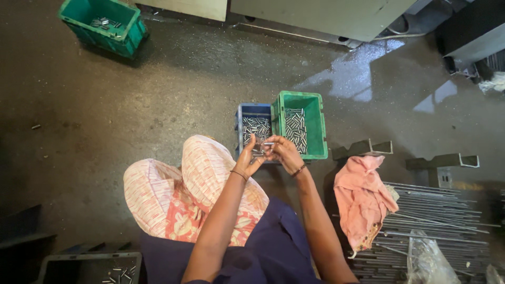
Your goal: The person sits on the floor and sorts small metal parts by hand, transferring them between two plastic bins. The person repeatedly picks up handfuls of parts, separates them, and places them into the bins.
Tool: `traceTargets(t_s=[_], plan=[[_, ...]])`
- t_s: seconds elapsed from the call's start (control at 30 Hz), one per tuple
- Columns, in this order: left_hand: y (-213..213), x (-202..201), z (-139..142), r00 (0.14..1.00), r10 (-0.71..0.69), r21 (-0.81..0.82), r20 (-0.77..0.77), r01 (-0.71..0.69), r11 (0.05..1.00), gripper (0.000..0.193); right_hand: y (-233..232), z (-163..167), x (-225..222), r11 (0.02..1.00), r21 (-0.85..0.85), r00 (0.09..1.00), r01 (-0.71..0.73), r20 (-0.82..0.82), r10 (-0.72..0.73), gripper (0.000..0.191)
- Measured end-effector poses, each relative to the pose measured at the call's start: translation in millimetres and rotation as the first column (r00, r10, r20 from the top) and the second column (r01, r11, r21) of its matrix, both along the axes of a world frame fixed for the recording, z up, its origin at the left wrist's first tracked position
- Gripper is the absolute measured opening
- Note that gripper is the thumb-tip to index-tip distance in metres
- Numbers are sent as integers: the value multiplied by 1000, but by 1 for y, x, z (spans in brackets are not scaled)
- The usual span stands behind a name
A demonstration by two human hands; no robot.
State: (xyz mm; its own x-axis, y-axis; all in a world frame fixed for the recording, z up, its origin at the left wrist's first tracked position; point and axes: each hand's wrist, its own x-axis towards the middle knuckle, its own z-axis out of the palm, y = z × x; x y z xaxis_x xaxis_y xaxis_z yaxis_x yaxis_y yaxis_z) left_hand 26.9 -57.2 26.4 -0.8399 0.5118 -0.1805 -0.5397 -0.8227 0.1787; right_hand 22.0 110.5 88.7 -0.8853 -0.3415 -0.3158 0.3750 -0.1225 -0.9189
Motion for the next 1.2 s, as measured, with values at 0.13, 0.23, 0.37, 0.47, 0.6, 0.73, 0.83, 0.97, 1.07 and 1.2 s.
traceTargets(t_s=[0.13,0.23,0.37,0.47,0.6,0.73,0.83,0.97,1.07,1.2], plan=[[2,1,-3,998,39,-50,43,-36,998,49,1,-10,6,1000,-10,999,27,24,-27,26],[3,1,-8,998,39,-73,45,-35,997,44,0,-22,2,997,65,999,35,9,-36,25],[3,1,-11,999,32,-70,-36,-34,997,47,-3,-31,2,995,79,998,54,-36,-52,22],[3,0,-10,998,9,-15,-58,-10,1000,64,-2,-31,5,986,-135,995,95,45,-90,20],[1,-1,-3,1000,20,-85,24,-18,996,72,3,-27,5,977,-141,985,162,78,-152,27],[-2,0,2,996,-65,-93,66,71,993,80,3,-31,-1,821,571,987,27,-145,68,35],[-2,1,-3,980,-81,79,-184,97,992,80,0,-35,-4,819,573,959,-16,-225,176,32],[-3,0,-12,991,-71,100,-112,83,992,83,-1,-32,-1,803,596,952,-13,-237,191,31],[-3,-2,-10,998,-52,18,-40,53,998,84,0,-25,4,826,563,940,37,-300,162,28],[-3,-1,0,992,-62,29,-112,66,997,81,1,-15,6,918,394,985,48,-169,21,22]])
